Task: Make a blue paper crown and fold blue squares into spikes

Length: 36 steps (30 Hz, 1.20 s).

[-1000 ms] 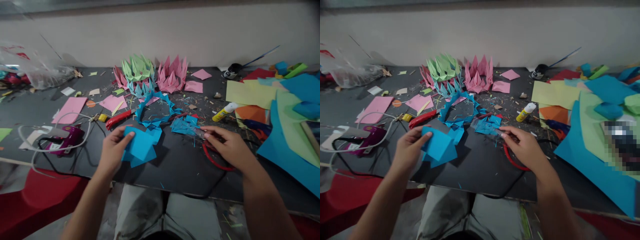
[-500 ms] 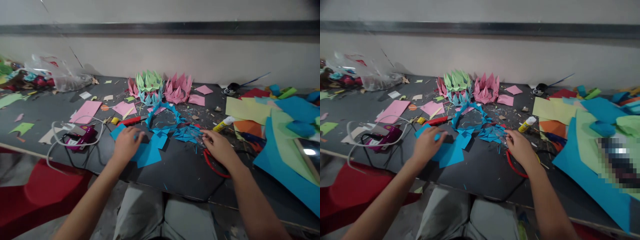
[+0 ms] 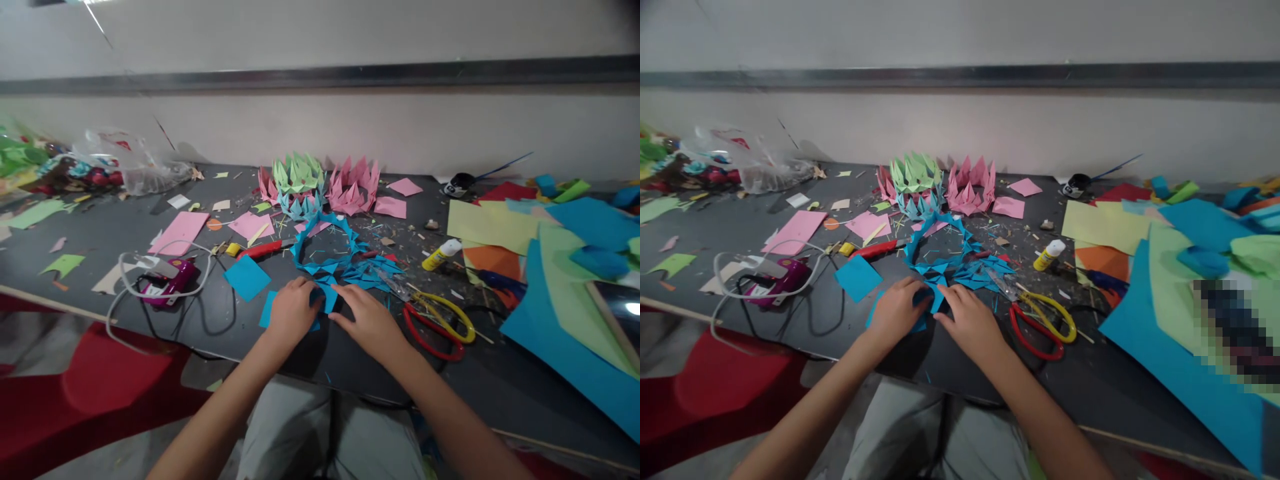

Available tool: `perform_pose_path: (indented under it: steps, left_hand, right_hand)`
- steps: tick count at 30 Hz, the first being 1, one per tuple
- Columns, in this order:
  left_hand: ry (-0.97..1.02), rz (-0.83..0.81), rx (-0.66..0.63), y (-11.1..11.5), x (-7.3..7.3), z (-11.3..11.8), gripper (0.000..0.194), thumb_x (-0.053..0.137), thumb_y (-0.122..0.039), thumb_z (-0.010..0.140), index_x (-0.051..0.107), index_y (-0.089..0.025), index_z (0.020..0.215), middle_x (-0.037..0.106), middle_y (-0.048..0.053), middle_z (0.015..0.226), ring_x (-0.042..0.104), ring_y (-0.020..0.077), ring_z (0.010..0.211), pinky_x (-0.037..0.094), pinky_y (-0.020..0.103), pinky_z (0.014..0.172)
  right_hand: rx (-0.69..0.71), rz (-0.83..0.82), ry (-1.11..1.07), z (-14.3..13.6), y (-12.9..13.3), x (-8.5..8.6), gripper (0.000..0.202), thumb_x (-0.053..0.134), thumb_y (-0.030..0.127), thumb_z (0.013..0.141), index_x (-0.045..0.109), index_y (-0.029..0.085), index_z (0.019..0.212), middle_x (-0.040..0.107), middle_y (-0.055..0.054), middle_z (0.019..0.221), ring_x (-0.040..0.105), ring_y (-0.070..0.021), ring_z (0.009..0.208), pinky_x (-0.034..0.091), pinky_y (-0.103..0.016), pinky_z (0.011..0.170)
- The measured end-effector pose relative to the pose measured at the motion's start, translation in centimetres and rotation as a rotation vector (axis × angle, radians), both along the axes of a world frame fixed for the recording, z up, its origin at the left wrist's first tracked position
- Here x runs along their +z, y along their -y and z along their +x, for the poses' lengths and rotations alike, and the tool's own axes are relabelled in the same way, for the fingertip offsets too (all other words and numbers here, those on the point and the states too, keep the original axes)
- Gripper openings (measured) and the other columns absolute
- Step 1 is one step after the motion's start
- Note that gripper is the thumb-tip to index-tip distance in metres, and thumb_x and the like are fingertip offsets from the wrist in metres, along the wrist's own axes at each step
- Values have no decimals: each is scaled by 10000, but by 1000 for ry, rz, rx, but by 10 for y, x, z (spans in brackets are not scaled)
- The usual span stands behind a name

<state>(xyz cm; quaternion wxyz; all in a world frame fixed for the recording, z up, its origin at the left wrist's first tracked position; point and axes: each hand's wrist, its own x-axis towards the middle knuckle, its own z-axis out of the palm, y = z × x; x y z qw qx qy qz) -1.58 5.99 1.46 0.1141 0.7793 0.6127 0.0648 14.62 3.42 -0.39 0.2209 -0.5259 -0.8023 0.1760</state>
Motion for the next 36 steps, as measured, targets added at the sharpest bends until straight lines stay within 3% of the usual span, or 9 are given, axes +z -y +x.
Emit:
perform_pose_path:
  steps: [4, 11, 13, 16, 21, 24, 27, 31, 36]
  left_hand:
    - [-4, -67, -60, 8, -1, -1, 151, 518, -212, 821, 632, -193, 917, 635, 56, 929, 603, 204, 857, 430, 284, 731]
    - [467, 121, -48, -3, 10, -10, 171, 495, -280, 841, 616, -179, 907, 636, 54, 966, 568, 192, 933, 436, 303, 811]
    - [601, -4, -117, -8, 14, -11, 234, 546, -305, 808, 598, -185, 1003, 629, 54, 1007, 571, 185, 924, 452, 292, 781]
    - [800, -325, -149, -9, 13, -10, 264, 606, -288, 752, 610, -173, 990, 654, 26, 830, 596, 147, 744, 461, 248, 666]
    - [1108, -563, -35, 1, -5, -1, 289, 696, -275, 656, 622, -137, 899, 607, 1, 710, 576, 114, 667, 452, 218, 628]
    - [1294, -539, 134, 11, -13, 11, 294, 694, -318, 667, 599, -139, 880, 597, -4, 735, 584, 96, 634, 468, 217, 632]
    - [1484, -462, 322, 24, -18, 23, 353, 697, -360, 665, 551, -159, 915, 585, -12, 771, 599, 97, 628, 488, 234, 643]
    - [1420, -524, 229, 37, -19, 30, 314, 665, -365, 696, 545, -158, 899, 590, 1, 769, 576, 103, 665, 466, 216, 630]
    - [1114, -399, 153, 25, -12, 22, 261, 560, -394, 765, 566, -155, 868, 573, 0, 729, 518, 102, 628, 396, 197, 555]
  right_hand:
    - [56, -81, 1, -7, -6, -4, 302, 513, 186, 811, 601, 197, 1100, 602, -93, 1012, 592, -221, 941, 497, -357, 806]
    - [112, -230, -308, 9, -2, 10, 194, 574, 204, 773, 655, 196, 949, 659, -61, 976, 615, -177, 896, 471, -294, 812]
    - [151, -237, -320, 17, -1, 16, 141, 565, 182, 772, 657, 206, 875, 671, -44, 917, 621, -173, 862, 473, -292, 782]
    - [83, -190, -346, 28, -1, 20, 146, 545, 174, 772, 632, 217, 881, 672, -34, 910, 619, -178, 870, 465, -311, 799]
    - [-123, -219, -543, 36, 3, 14, 326, 587, 249, 742, 553, 212, 1064, 653, -55, 931, 622, -187, 848, 484, -320, 757]
    - [-283, -278, -831, 33, 7, 7, 483, 635, 318, 703, 483, 205, 1147, 639, -66, 947, 625, -178, 803, 495, -317, 719]
    - [-411, -385, -1047, 29, 11, 0, 434, 660, 376, 676, 531, 181, 1042, 646, -39, 800, 614, -158, 679, 494, -293, 636]
    - [-487, -405, -1029, 29, 12, -4, 283, 655, 411, 676, 592, 164, 797, 572, 17, 602, 540, -117, 553, 453, -250, 571]
    - [-308, -497, -803, 37, 6, 4, 235, 607, 392, 707, 598, 162, 755, 534, 24, 618, 497, -108, 567, 404, -225, 533]
